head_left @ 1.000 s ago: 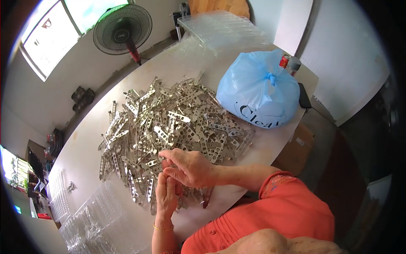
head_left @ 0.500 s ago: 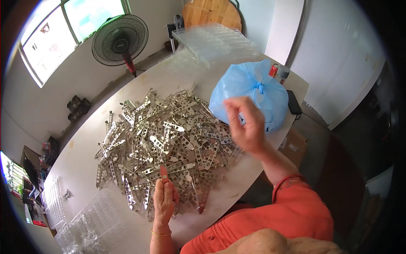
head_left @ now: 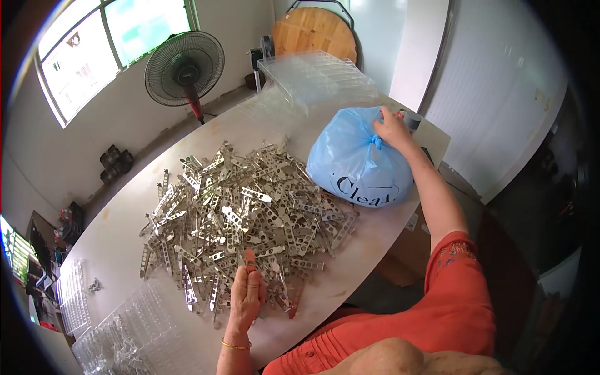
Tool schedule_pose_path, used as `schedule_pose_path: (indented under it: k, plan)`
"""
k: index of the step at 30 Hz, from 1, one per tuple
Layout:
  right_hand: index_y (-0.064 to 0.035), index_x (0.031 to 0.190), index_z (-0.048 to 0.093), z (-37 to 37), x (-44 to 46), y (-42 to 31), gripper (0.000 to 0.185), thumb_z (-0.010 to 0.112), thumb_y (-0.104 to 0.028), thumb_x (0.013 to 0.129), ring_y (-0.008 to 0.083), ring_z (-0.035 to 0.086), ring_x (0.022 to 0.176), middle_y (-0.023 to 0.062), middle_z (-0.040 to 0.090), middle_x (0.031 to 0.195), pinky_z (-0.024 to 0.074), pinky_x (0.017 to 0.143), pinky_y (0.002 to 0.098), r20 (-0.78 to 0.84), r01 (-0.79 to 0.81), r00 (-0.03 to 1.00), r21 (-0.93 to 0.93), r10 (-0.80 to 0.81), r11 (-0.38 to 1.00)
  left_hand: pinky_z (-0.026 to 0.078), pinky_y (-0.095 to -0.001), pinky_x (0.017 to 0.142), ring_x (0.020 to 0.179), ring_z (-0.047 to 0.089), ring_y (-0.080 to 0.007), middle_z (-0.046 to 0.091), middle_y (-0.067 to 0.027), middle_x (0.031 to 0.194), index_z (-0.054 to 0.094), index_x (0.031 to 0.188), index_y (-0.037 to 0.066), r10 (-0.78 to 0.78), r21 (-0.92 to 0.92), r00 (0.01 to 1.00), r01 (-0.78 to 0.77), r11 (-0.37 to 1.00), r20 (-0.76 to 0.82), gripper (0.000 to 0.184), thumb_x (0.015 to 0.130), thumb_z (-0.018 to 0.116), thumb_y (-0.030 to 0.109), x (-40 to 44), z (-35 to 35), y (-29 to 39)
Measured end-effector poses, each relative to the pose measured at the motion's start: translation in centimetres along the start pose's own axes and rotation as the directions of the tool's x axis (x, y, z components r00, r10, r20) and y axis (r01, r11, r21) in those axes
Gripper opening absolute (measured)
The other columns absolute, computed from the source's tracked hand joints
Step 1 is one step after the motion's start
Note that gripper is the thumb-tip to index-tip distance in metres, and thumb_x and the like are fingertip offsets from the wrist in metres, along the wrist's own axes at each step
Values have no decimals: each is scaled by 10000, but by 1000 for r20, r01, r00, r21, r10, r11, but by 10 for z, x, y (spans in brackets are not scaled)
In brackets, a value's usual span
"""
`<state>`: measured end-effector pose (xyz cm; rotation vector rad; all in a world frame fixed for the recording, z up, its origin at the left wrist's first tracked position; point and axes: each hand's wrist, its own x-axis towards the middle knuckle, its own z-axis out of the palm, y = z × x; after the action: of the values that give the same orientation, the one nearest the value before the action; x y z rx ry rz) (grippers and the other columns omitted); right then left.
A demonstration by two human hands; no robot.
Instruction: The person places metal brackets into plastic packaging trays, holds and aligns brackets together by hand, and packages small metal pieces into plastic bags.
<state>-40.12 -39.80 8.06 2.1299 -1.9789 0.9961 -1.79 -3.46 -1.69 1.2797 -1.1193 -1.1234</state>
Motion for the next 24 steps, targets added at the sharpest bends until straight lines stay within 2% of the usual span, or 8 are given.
schedule_pose_path:
  k: [4,7,9,13,16,18,22,24]
  plan:
    - [-27,1159,653,-7,5,-15,424,551,-299,850,413,634,1093,248,671,1140,502,933,461,143,-55,989,58,46,997,357,-221,473,528,409,-57,474,15,685,476,979,54,-11,-22,1000,11,1000,5,188,1080,441,208,0,3,5]
    - [-46,1087,680,-18,-1,-33,346,555,-267,852,401,649,1060,231,683,1113,515,904,460,299,-49,949,-165,97,985,353,-219,470,526,406,-56,468,16,679,473,972,55,1,-10,1000,-1,1000,18,193,1080,443,212,0,0,-1]
    - [-55,1006,696,-13,-2,-26,272,566,-244,862,380,671,1000,222,696,1054,531,853,464,196,61,979,-44,-51,997,357,-221,470,525,401,-62,461,16,676,472,977,61,8,0,1000,-8,1000,12,182,1082,432,205,0,0,3]
    - [-66,990,691,-12,-5,-24,220,582,-208,861,370,690,888,190,718,935,536,786,461,97,30,995,-109,-19,994,367,-227,466,521,397,-68,453,13,673,472,974,64,-2,14,1000,2,1000,5,173,1082,424,190,-1,-2,7]
    - [-49,971,654,-20,-13,-26,171,588,-189,901,375,686,864,188,708,908,536,763,476,16,112,994,-143,-111,983,369,-229,466,523,401,-67,454,14,673,475,975,63,-9,-3,1000,9,1000,4,168,1080,428,186,-2,-2,8]
    - [-46,961,604,-29,-22,-33,147,572,-190,949,372,684,864,169,698,941,538,736,472,-316,231,909,-161,-272,959,369,-230,465,523,402,-68,453,14,672,476,972,62,-1,-29,1000,1,1000,-8,170,1079,431,187,-1,-3,7]
    - [-51,994,559,-61,-45,-58,147,518,-192,996,364,683,878,129,670,923,557,751,431,-407,380,817,-152,-408,912,370,-232,464,523,401,-70,452,16,676,484,956,64,3,-53,1000,-5,999,-24,181,1078,438,190,-2,-2,11]
    - [-34,986,558,-79,-64,-78,74,568,-105,969,367,674,874,131,669,981,559,734,398,-305,294,913,26,-273,955,368,-233,464,522,399,-71,447,17,674,494,953,63,-19,-97,999,16,995,-26,191,1076,443,200,-2,-2,11]
